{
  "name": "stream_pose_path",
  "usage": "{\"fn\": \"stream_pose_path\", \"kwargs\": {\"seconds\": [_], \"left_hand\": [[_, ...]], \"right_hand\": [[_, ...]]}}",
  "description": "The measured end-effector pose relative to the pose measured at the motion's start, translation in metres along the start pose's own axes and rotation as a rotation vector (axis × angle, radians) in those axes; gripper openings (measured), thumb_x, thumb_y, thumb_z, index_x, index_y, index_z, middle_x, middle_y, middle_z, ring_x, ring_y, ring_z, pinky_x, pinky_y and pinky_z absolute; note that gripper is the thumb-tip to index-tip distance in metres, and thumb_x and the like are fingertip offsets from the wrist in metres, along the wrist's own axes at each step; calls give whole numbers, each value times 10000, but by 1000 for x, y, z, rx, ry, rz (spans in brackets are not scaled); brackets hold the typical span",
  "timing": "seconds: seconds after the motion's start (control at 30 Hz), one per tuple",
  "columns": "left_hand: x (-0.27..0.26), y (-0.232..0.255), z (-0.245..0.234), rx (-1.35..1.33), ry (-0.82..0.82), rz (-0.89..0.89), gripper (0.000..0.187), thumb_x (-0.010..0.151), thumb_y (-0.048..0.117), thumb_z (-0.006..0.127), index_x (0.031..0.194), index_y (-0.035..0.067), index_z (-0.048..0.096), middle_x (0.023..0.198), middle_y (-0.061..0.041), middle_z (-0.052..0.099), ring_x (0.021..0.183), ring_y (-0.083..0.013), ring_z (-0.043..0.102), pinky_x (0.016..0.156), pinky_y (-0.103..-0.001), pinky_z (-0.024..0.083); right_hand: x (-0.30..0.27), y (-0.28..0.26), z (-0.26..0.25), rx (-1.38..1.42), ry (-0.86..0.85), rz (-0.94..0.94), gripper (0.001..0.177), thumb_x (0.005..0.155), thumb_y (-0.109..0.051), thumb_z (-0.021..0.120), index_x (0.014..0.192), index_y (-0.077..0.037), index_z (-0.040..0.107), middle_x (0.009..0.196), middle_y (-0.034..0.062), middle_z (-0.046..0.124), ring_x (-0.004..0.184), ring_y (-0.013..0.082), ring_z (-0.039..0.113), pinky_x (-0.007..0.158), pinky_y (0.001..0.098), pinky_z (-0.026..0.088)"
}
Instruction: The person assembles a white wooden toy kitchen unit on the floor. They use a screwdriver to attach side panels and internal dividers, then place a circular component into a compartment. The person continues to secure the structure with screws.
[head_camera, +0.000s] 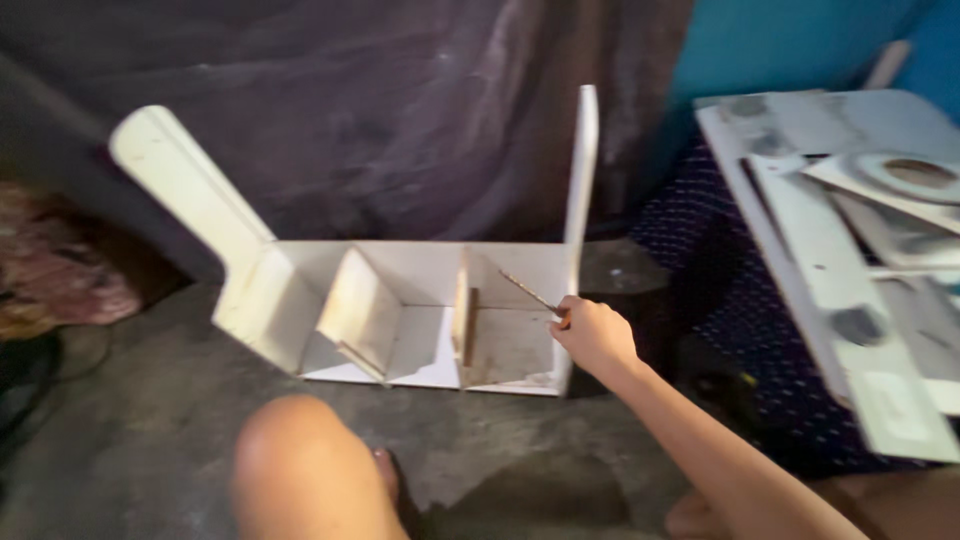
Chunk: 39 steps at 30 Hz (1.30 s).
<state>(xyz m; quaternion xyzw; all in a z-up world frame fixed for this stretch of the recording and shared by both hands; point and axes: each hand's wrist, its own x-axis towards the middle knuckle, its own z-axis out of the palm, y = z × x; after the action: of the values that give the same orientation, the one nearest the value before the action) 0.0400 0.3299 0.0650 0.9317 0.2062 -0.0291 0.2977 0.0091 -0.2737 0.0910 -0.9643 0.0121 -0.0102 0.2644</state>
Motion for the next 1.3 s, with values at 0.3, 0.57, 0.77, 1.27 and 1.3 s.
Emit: {"fn": "stream_pose_path", "kwargs": {"seconds": [0.3,0.57,0.77,1.27,1.3], "left_hand": [[75,66,26,-102,-15,177,635,853,514,678,1312,78,637,1095,-183,744,930,-289,700,818,-431,556],[68,70,153,149,183,-1,1009,806,363,835,1555,18,253,1151,-279,682,1067,-455,667,916,-534,531],[64,46,202,118,222,200,443,911,278,708,1288,129,528,961,-217,748,957,-445,712,832,-573,548],[50,59,206,165,147,217,353,990,226,581,1307,96,495,916,-278,728,923,-489,689,823,-595,521],[50,60,202,161,149,216,357,991,225,580,1315,103,493,923,-279,726,926,-491,687,823,-596,520]], "right_hand": [[52,-83,90,156,-189,235,560,769,-646,745,904,-103,767,961,146,769,959,338,735,846,464,573],[82,-119,152,53,-227,242,692,770,-590,747,1217,-86,594,1055,160,759,1040,357,719,890,487,573],[91,-120,182,57,-198,236,424,844,-206,603,1241,-58,593,1055,216,748,1019,405,724,884,516,566],[0,-121,178,-4,-245,234,622,863,-212,595,1436,-50,415,953,229,746,929,427,721,849,516,571],[-13,-118,168,22,-268,242,596,854,-221,601,1408,-74,440,947,213,749,933,414,722,851,510,572]]}}
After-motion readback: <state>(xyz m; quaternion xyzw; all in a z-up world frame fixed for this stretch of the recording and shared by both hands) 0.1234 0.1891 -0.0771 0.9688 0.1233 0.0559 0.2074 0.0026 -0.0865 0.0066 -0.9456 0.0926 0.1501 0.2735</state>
